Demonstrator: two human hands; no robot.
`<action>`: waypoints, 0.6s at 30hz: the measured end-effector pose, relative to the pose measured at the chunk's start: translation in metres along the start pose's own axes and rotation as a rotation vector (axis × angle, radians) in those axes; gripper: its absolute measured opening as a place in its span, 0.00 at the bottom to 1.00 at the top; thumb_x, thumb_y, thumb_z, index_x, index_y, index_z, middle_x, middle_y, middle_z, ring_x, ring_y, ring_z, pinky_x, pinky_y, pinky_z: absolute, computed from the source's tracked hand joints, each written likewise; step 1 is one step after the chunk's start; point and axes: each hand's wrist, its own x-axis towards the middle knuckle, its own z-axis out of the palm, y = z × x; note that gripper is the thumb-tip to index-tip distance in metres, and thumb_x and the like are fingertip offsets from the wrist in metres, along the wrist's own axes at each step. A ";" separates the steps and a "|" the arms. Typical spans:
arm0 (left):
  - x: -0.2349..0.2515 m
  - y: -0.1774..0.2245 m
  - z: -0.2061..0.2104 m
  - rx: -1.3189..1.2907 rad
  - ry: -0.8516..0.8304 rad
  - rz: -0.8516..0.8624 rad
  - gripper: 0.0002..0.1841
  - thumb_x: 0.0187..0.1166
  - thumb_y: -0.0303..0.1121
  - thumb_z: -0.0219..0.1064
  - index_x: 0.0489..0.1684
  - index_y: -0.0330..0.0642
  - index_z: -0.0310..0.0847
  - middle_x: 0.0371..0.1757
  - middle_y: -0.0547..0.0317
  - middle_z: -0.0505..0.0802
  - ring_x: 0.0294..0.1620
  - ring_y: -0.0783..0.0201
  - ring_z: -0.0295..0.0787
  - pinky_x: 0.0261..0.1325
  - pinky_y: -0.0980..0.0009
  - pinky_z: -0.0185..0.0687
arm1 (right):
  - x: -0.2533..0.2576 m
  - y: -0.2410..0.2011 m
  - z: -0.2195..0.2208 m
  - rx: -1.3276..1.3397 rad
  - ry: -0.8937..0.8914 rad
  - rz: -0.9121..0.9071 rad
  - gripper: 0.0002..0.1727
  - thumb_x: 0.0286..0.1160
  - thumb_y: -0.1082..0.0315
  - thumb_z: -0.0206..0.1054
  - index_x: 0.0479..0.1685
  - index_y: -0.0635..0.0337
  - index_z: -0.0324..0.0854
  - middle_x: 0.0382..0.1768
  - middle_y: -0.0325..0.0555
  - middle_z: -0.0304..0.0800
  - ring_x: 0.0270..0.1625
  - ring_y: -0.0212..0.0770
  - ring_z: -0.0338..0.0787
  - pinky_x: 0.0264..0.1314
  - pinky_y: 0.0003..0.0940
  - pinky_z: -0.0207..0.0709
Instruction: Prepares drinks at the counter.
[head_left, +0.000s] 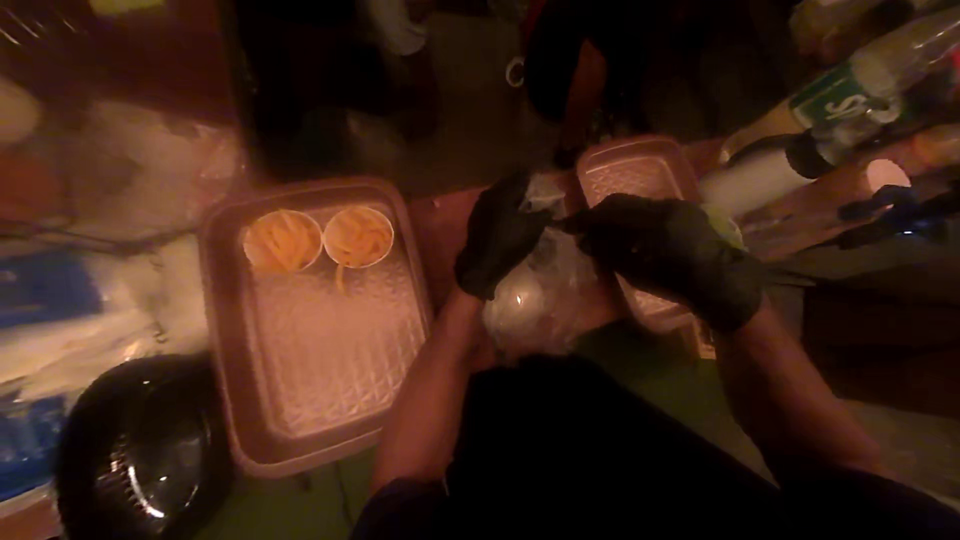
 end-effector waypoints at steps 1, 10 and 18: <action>-0.001 -0.001 0.000 -0.012 0.000 0.004 0.15 0.71 0.36 0.77 0.51 0.37 0.89 0.44 0.50 0.94 0.46 0.57 0.91 0.54 0.53 0.85 | 0.001 0.001 0.001 0.001 0.002 -0.012 0.16 0.84 0.55 0.63 0.63 0.42 0.89 0.52 0.38 0.93 0.42 0.38 0.93 0.40 0.43 0.86; -0.005 -0.005 0.003 -0.071 0.024 0.001 0.13 0.71 0.37 0.78 0.44 0.36 0.88 0.39 0.52 0.93 0.41 0.62 0.90 0.50 0.59 0.86 | 0.017 0.004 -0.002 -0.073 -0.038 0.080 0.16 0.82 0.53 0.65 0.62 0.42 0.90 0.54 0.43 0.94 0.46 0.49 0.94 0.42 0.57 0.85; -0.001 -0.016 0.007 -0.051 0.040 0.028 0.18 0.75 0.38 0.75 0.58 0.37 0.86 0.50 0.49 0.94 0.52 0.58 0.91 0.61 0.53 0.86 | 0.005 0.006 -0.003 -0.096 0.023 0.059 0.17 0.83 0.54 0.62 0.61 0.45 0.90 0.52 0.45 0.94 0.41 0.46 0.94 0.39 0.53 0.85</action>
